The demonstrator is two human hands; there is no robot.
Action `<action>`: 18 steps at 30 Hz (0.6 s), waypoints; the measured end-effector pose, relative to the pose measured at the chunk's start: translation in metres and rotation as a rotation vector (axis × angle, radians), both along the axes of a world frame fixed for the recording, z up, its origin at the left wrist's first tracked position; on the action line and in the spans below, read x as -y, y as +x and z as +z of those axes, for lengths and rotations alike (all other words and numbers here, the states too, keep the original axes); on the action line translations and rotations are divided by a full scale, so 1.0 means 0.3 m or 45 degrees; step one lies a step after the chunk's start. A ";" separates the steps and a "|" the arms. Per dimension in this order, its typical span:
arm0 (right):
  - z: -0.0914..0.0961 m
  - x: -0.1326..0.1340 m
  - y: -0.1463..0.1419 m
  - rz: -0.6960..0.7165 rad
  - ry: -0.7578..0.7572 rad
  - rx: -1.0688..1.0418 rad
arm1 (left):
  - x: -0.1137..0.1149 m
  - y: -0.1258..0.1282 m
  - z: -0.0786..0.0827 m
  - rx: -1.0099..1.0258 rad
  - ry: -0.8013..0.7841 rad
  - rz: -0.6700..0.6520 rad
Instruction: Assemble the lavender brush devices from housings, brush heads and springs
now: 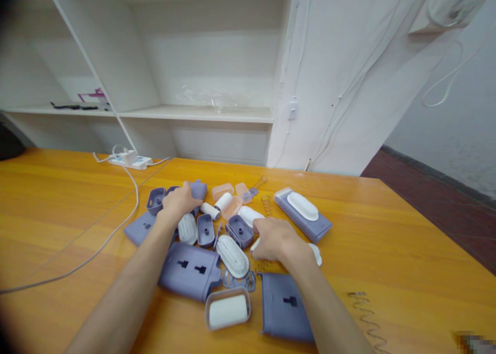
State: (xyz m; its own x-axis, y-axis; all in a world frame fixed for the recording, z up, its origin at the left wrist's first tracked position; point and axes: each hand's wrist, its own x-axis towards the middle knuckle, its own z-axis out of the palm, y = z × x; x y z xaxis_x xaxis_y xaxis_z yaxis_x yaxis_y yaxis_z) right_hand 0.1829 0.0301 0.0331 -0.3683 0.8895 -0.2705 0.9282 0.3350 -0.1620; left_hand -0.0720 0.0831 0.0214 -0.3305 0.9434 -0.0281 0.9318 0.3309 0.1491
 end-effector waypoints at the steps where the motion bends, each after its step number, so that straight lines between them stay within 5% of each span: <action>1: 0.013 0.002 0.009 -0.004 -0.001 -0.049 | 0.005 -0.001 0.010 0.005 0.024 -0.007; 6: 0.109 0.018 0.063 0.006 0.067 -0.364 | 0.030 0.002 0.100 0.242 0.354 0.034; 11: 0.167 0.022 0.066 0.011 0.125 -0.846 | 0.056 0.025 0.187 1.523 0.723 0.094; 15: 0.151 0.018 0.012 -0.082 -0.127 -1.373 | 0.078 0.056 0.223 2.395 0.269 -0.066; 18: 0.133 0.022 -0.028 -0.306 -0.371 -1.748 | 0.087 0.097 0.224 2.676 -0.054 -0.096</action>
